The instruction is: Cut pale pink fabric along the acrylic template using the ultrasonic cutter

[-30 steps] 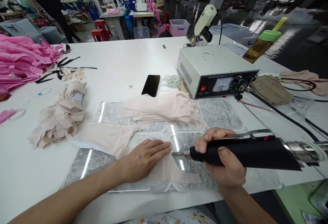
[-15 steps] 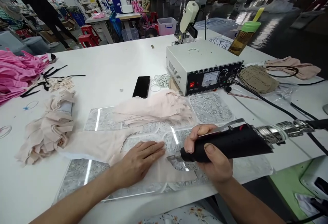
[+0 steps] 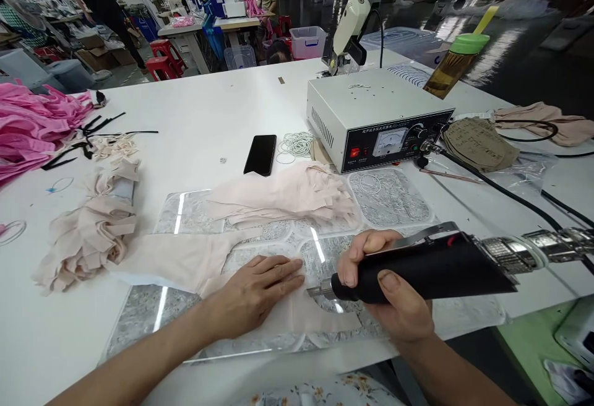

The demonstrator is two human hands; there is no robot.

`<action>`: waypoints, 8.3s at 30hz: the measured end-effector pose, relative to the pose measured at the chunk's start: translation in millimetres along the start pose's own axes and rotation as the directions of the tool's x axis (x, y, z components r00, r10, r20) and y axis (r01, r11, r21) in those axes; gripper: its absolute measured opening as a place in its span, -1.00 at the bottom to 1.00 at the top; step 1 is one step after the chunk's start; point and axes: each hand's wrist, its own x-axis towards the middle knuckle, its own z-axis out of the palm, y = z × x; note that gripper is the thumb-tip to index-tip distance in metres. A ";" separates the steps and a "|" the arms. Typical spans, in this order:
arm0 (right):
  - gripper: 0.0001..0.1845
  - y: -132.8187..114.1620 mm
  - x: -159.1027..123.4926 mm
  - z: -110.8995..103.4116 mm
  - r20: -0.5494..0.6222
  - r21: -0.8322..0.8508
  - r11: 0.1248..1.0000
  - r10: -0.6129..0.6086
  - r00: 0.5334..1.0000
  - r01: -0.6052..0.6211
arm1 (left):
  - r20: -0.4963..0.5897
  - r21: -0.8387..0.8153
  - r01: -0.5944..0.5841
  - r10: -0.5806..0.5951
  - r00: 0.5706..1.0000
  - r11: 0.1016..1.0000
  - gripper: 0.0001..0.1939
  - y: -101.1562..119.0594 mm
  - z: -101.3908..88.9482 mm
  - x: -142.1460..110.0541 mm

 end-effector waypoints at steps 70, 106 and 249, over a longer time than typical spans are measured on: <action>-0.86 19.4 9.4 -0.4 -0.130 -0.205 0.969 -0.166 0.978 0.138 | -0.019 0.103 0.066 -0.064 0.998 0.993 -0.60 21.5 5.7 0.2; -0.95 11.8 12.7 1.5 -0.136 -0.148 0.977 -0.171 0.976 0.151 | -0.066 0.049 0.068 -0.064 0.996 0.997 -0.59 20.5 11.0 -1.8; -0.85 -9.8 -0.7 -13.4 -0.034 0.074 0.994 0.078 0.996 -0.075 | -0.186 -0.008 0.190 -0.188 0.964 0.982 -0.67 56.1 8.1 3.9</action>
